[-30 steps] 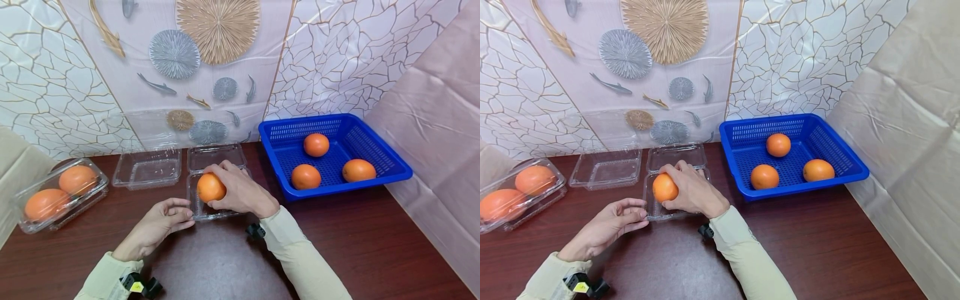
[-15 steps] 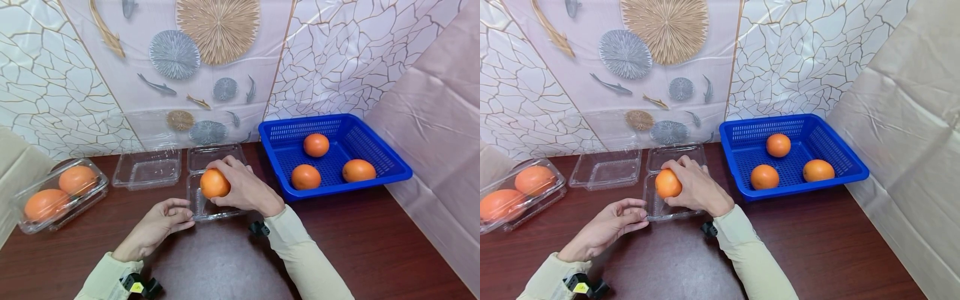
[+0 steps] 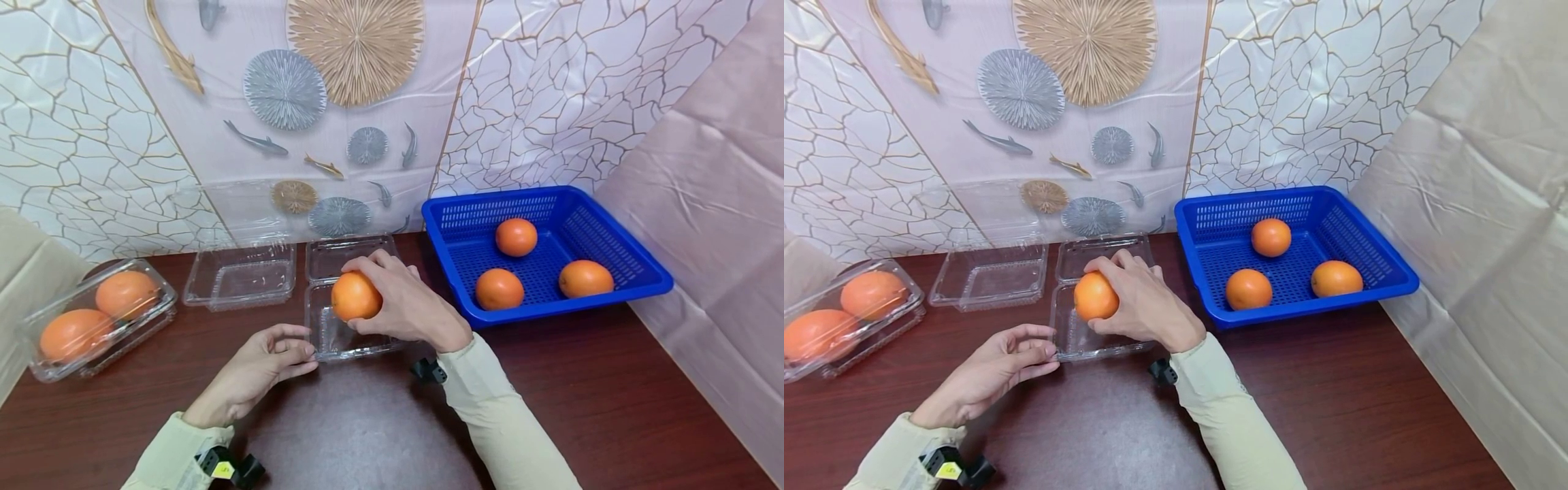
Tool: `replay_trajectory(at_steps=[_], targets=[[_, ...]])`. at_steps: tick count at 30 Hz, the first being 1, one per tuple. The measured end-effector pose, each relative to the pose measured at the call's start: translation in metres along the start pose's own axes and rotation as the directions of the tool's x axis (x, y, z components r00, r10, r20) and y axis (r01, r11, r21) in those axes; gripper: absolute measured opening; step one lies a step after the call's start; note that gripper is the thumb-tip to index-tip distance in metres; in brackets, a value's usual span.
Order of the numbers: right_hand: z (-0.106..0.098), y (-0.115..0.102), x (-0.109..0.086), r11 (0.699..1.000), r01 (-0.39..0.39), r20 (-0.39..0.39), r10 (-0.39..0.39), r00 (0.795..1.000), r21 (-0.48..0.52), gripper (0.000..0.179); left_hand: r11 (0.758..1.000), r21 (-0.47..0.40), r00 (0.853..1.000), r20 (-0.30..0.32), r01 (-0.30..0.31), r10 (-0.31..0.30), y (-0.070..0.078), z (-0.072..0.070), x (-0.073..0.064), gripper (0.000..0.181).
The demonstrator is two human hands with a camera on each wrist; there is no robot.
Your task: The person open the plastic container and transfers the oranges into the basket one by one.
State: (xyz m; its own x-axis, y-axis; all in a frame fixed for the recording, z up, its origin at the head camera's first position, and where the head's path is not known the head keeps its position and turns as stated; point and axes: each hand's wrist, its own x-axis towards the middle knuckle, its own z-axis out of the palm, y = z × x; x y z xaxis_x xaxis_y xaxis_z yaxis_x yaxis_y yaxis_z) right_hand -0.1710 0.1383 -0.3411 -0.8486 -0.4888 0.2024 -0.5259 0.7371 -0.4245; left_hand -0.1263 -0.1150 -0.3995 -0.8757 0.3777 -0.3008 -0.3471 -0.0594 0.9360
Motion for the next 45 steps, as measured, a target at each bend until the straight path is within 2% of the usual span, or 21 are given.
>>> replay_trajectory(at_steps=[7, 17, 26, 45], targets=[[0.0, 0.0, 0.0, 1.0, 0.005, 0.02, -0.004, 1.0, -0.016, 0.065, 1.0, -0.002, 1.0, -0.003, 0.002, -0.002, 0.0, 0.0, 0.0, 0.05], [-0.006, -0.001, -0.001, 0.999, 0.007, -0.031, -0.008, 0.999, -0.032, 0.063, 1.0, 0.003, 1.0, -0.005, 0.001, -0.001, 0.0, 0.0, 0.001, 0.051], [-0.014, -0.001, -0.003, 1.0, -0.021, -0.043, 0.02, 0.999, -0.02, 0.064, 1.0, 0.002, 1.0, -0.001, 0.005, -0.005, -0.002, 0.001, 0.001, 0.051], [-0.029, 0.001, -0.009, 0.999, -0.029, -0.073, 0.027, 0.997, -0.034, 0.067, 1.0, 0.003, 1.0, -0.007, 0.007, -0.007, -0.003, 0.002, 0.002, 0.049]])
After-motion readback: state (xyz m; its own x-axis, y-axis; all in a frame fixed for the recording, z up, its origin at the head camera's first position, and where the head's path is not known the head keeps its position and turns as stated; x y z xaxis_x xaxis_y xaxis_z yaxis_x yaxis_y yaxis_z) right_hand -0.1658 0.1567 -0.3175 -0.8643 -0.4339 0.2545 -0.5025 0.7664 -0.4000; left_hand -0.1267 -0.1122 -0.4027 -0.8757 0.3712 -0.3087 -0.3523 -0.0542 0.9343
